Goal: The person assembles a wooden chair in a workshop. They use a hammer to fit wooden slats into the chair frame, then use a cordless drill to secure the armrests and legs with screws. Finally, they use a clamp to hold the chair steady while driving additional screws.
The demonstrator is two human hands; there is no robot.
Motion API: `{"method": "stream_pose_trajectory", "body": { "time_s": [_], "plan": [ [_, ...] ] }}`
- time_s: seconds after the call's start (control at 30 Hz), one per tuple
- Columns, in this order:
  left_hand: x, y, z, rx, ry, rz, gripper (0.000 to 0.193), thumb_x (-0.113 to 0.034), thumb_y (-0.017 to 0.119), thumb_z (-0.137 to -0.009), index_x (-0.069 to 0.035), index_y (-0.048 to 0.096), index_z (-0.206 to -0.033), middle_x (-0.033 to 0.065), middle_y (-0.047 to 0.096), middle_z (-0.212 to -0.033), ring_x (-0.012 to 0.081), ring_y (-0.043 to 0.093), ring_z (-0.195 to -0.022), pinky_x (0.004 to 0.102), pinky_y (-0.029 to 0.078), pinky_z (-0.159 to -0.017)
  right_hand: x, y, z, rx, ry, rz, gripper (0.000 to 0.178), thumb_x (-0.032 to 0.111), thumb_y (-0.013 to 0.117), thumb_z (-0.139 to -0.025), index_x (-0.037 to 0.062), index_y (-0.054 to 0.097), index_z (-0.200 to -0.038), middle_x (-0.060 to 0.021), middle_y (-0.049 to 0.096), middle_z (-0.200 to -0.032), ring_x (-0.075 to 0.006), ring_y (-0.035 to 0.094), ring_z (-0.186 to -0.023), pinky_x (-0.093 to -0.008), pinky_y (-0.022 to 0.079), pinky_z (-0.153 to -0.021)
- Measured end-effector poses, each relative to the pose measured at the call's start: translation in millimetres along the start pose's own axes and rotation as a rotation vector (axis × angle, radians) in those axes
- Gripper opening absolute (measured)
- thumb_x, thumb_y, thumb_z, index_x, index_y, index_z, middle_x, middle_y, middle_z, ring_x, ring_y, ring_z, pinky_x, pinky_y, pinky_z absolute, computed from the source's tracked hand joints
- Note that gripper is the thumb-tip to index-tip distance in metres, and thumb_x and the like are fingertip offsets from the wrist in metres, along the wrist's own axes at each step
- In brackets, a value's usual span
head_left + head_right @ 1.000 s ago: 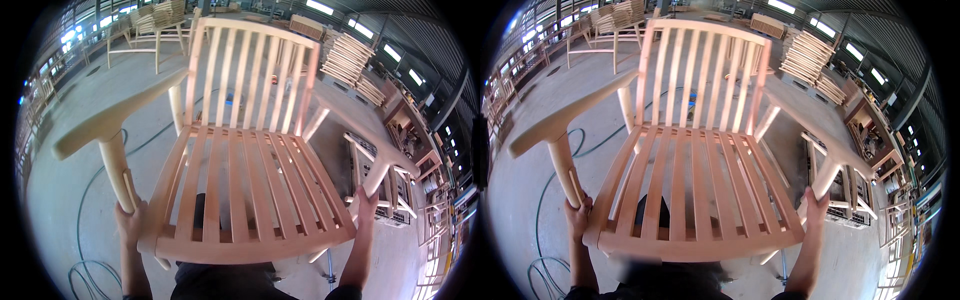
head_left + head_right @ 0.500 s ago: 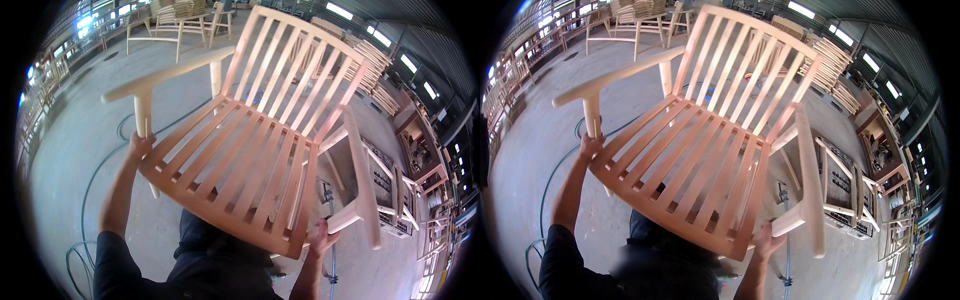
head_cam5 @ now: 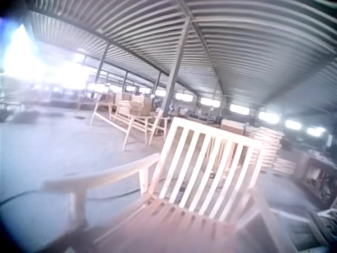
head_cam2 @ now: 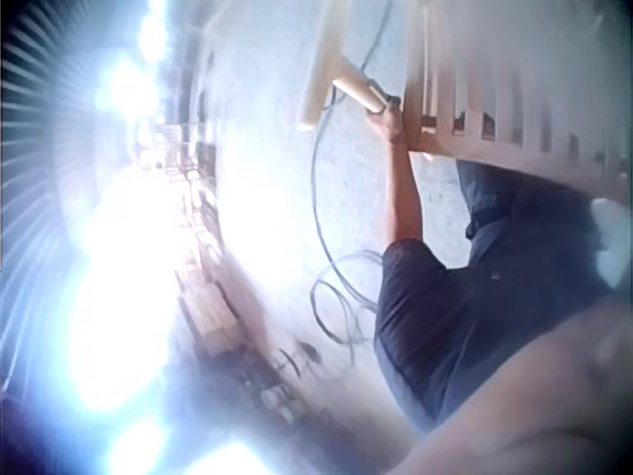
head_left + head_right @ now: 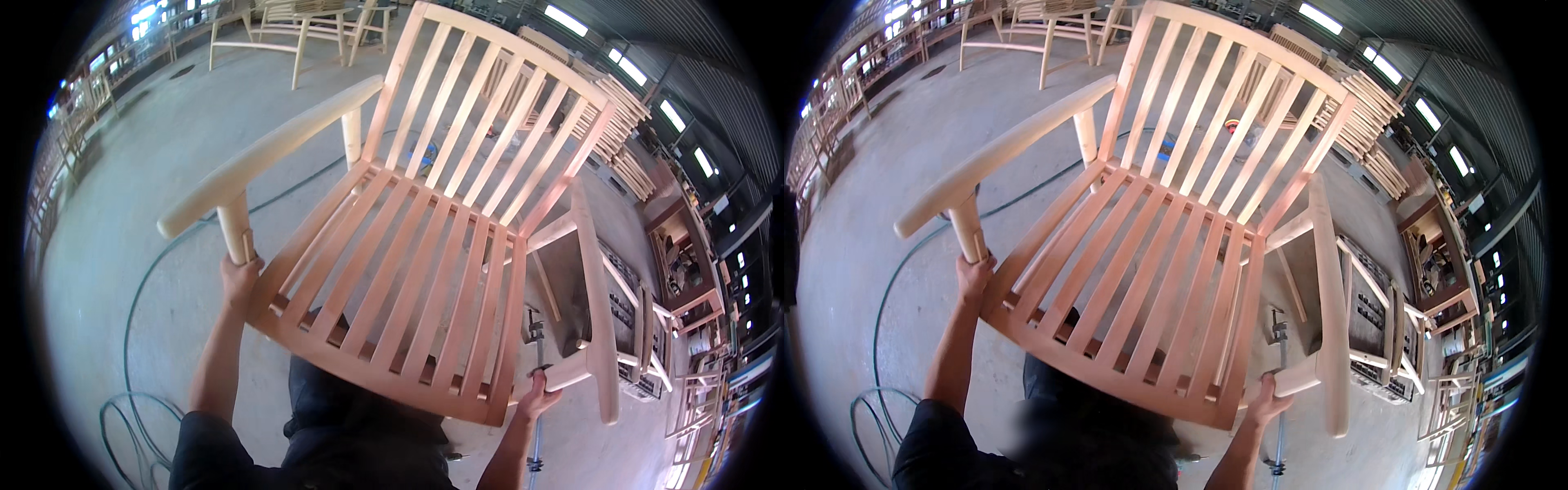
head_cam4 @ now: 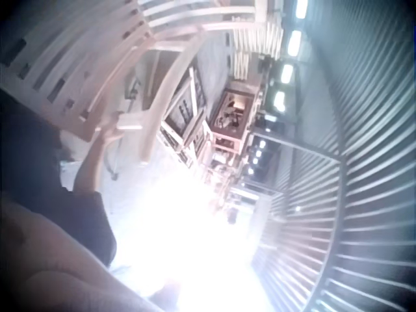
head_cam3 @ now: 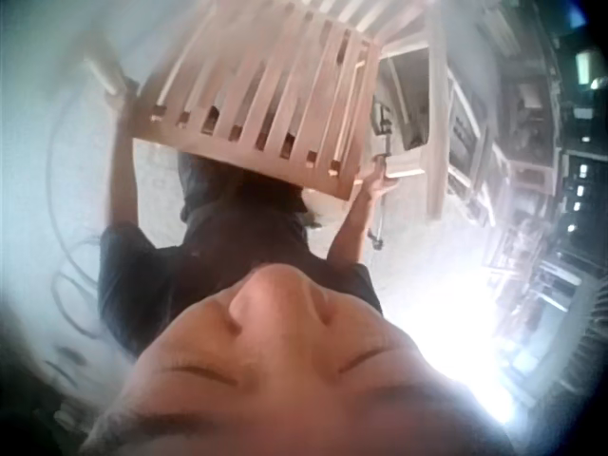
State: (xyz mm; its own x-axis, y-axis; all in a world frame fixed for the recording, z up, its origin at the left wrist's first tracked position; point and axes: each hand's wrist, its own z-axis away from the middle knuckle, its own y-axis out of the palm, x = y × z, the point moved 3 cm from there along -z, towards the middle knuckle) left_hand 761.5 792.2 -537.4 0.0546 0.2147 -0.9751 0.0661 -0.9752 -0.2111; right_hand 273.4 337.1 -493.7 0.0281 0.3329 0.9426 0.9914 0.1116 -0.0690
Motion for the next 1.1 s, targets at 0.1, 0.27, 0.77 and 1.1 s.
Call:
{"method": "stream_pose_trajectory", "body": {
  "time_s": [0.1, 0.27, 0.77, 1.1],
  "plan": [
    [10, 15, -17, -0.017, 0.004, 0.023, 0.02, -0.012, 0.073, -0.068, 0.0, 0.065, -0.083, 0.006, 0.065, -0.073, 0.0154, 0.061, -0.067, 0.0336, 0.05, -0.063, -23, 13, -29, -0.018, -0.067, -0.051, 0.02, 0.008, 0.065, -0.08, -0.0083, 0.059, -0.091, -0.0124, 0.063, -0.08, -0.0205, 0.061, -0.07, -0.0337, 0.05, -0.063],
    [0, 26, 2, -0.099, 0.115, -0.078, 0.035, -0.015, 0.076, -0.069, 0.004, 0.062, -0.096, 0.0135, 0.069, -0.084, 0.025, 0.066, -0.077, 0.0386, 0.053, -0.074, -48, 13, -37, -0.037, -0.016, -0.113, 0.027, 0.011, 0.068, -0.079, -0.0102, 0.06, -0.094, -0.0132, 0.063, -0.08, -0.0218, 0.062, -0.07, -0.0352, 0.05, -0.063],
    [-72, 2, 28, -0.114, 0.176, -0.67, 0.043, -0.027, 0.073, -0.08, 0.003, 0.059, -0.107, 0.0248, 0.071, -0.094, 0.0414, 0.069, -0.094, 0.0481, 0.054, -0.081, -83, 6, -28, -0.033, 0.051, -0.052, 0.031, 0.012, 0.071, -0.082, -0.0132, 0.062, -0.097, -0.0156, 0.065, -0.085, -0.024, 0.063, -0.071, -0.0382, 0.051, -0.064],
    [-30, -76, 71, 0.616, -0.064, -0.851, 0.025, -0.02, 0.062, -0.094, 0.002, 0.071, -0.086, 0.0097, 0.067, -0.065, 0.0152, 0.065, -0.052, 0.0332, 0.053, -0.052, -74, 8, -20, -0.069, 0.012, -0.015, 0.037, 0.019, 0.071, -0.086, -0.0131, 0.061, -0.101, -0.0168, 0.066, -0.087, -0.025, 0.064, -0.075, -0.0379, 0.053, -0.066]
  ]
}}
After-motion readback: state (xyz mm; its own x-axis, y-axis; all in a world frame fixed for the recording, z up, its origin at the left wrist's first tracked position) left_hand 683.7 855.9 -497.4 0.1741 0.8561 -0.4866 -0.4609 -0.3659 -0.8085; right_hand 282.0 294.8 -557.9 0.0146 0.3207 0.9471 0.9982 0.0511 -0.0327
